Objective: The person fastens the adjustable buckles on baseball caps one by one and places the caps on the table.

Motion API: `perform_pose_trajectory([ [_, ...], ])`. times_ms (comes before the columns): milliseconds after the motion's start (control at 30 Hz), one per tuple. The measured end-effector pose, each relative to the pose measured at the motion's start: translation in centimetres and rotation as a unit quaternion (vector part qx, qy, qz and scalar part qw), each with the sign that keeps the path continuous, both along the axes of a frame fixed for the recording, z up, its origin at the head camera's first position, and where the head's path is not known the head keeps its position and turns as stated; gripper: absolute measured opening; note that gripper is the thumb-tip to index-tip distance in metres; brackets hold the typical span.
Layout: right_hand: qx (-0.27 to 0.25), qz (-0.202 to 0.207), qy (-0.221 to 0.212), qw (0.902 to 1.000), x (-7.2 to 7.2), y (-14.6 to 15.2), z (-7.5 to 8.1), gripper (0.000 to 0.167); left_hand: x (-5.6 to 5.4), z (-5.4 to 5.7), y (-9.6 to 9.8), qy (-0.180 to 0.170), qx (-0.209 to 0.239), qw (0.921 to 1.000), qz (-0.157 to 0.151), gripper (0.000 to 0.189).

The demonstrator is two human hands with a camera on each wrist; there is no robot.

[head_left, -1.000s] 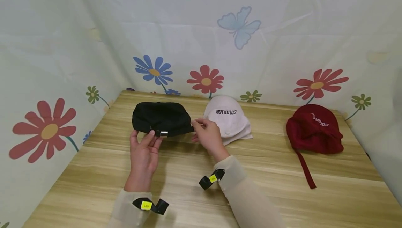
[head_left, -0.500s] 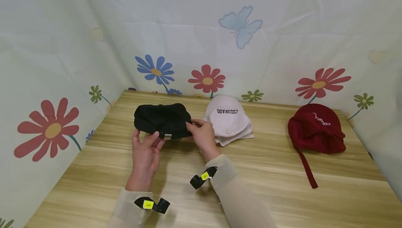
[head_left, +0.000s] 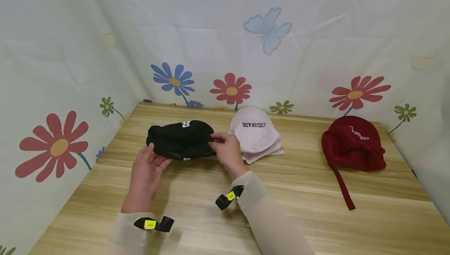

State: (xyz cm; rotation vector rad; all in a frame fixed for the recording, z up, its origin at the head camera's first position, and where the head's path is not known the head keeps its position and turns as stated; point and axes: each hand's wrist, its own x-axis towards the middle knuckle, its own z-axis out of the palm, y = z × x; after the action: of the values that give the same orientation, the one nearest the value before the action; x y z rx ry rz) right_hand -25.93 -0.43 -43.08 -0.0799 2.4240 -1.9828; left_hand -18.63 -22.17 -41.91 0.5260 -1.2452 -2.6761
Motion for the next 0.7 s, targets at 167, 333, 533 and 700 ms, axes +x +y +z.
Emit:
perform_pose_trajectory([
  [167,0.037,0.03,0.027,0.9985,-0.3,0.6,0.4,0.022,-0.7,-0.2,-2.3,-0.034,0.004,0.9994,-0.002,0.023],
  [333,0.084,0.044,0.069,0.9931,-0.8,1.0,0.9,0.021,-1.3,0.1,-4.3,-0.039,-0.073,0.9938,-0.074,0.011],
  [533,0.135,0.065,0.113,0.9824,-1.6,1.4,2.0,0.02,-2.4,0.6,-6.1,-0.028,-0.239,0.961,-0.136,0.021],
  [700,0.193,0.065,0.141,0.9688,-2.5,1.4,2.4,0.018,-3.6,0.3,-6.6,-0.038,-0.412,0.8978,-0.15,0.037],
])
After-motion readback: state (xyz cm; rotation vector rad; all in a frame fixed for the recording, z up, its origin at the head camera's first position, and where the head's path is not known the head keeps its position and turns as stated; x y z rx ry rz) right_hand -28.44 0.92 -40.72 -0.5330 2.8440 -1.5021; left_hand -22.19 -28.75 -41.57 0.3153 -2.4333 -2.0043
